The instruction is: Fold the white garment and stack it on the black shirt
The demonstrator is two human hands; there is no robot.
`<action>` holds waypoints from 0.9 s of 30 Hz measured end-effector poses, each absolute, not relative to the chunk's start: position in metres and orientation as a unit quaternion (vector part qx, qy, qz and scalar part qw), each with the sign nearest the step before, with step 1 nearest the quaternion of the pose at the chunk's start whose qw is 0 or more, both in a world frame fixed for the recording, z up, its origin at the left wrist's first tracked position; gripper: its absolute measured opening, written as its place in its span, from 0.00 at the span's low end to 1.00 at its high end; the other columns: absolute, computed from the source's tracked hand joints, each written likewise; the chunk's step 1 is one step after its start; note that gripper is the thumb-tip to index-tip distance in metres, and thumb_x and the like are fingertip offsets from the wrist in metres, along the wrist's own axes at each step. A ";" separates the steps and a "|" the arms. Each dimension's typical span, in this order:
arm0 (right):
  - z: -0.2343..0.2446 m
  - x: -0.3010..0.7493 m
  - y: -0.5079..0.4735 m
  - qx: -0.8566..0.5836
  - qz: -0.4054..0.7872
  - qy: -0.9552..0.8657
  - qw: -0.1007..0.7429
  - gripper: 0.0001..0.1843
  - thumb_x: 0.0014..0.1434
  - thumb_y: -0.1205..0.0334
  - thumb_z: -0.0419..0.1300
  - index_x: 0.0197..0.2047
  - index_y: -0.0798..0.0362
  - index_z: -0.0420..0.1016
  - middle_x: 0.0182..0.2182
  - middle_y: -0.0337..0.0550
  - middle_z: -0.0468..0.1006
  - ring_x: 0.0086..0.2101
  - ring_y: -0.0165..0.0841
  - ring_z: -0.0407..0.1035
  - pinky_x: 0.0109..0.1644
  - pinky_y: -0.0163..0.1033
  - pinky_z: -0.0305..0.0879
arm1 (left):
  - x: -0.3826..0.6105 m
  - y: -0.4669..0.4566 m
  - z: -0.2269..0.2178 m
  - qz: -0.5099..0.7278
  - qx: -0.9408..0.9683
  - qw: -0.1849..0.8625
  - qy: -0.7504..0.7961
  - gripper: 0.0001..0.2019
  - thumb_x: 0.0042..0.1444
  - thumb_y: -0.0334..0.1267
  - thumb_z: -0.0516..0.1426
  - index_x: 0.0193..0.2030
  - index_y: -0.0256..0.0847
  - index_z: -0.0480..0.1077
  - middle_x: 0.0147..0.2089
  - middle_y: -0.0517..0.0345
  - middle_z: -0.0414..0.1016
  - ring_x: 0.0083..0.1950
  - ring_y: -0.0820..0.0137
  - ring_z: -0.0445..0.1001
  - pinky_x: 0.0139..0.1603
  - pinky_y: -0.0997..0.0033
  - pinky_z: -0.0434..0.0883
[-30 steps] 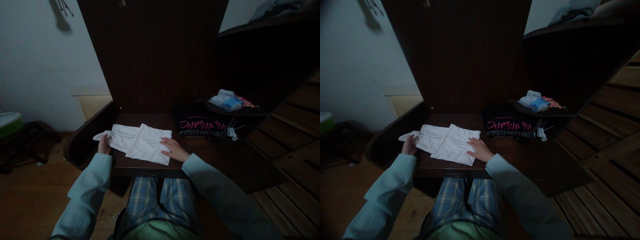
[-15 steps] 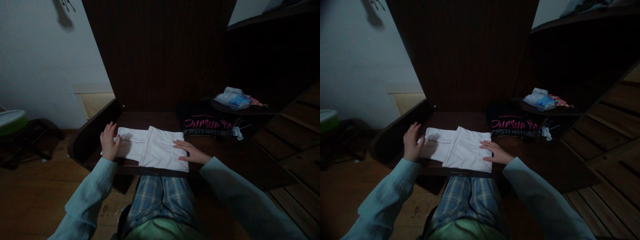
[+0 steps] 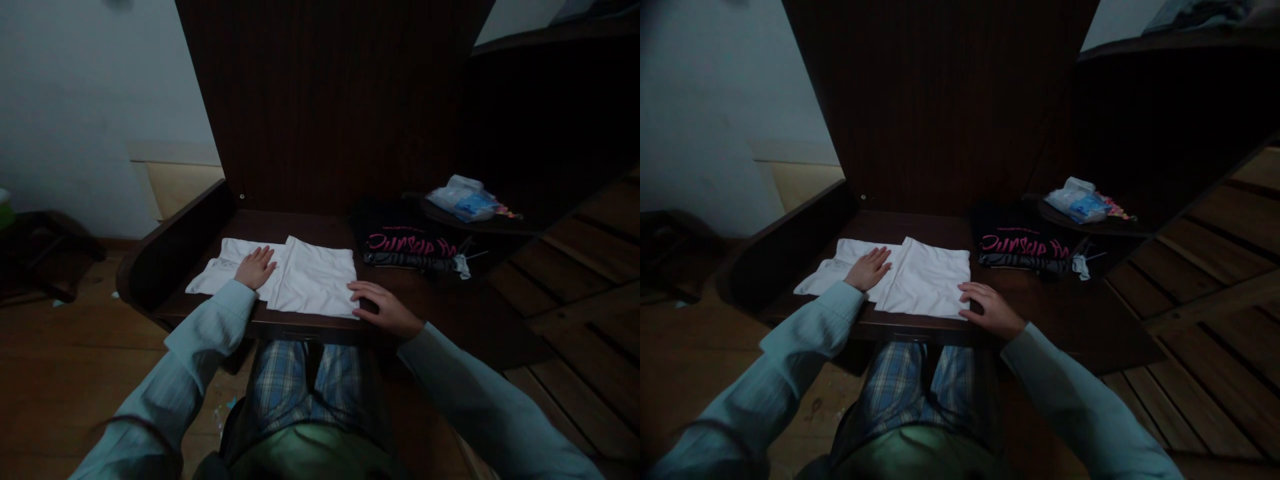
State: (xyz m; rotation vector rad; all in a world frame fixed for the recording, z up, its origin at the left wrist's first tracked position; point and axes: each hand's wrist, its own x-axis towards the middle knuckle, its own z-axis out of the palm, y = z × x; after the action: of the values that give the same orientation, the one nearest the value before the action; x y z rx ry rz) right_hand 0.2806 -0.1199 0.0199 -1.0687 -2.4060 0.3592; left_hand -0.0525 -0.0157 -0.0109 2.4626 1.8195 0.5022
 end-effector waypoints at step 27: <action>0.006 0.248 -0.089 -0.506 -0.072 -0.832 0.217 0.15 0.39 0.81 0.46 0.26 0.51 0.59 0.27 0.41 0.65 0.31 0.33 0.60 0.32 0.34 0.54 | -0.051 -0.021 0.004 0.069 0.743 -0.020 0.665 0.25 0.59 0.44 0.40 0.61 0.37 0.54 0.64 0.52 0.52 0.65 0.60 0.50 0.60 0.59 0.54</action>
State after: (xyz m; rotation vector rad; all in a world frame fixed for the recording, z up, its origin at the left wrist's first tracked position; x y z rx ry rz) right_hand 0.2475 -0.0888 0.0063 -1.4021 -2.3031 -0.1997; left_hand -0.0509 -0.0207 0.0038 2.3652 2.1179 0.2194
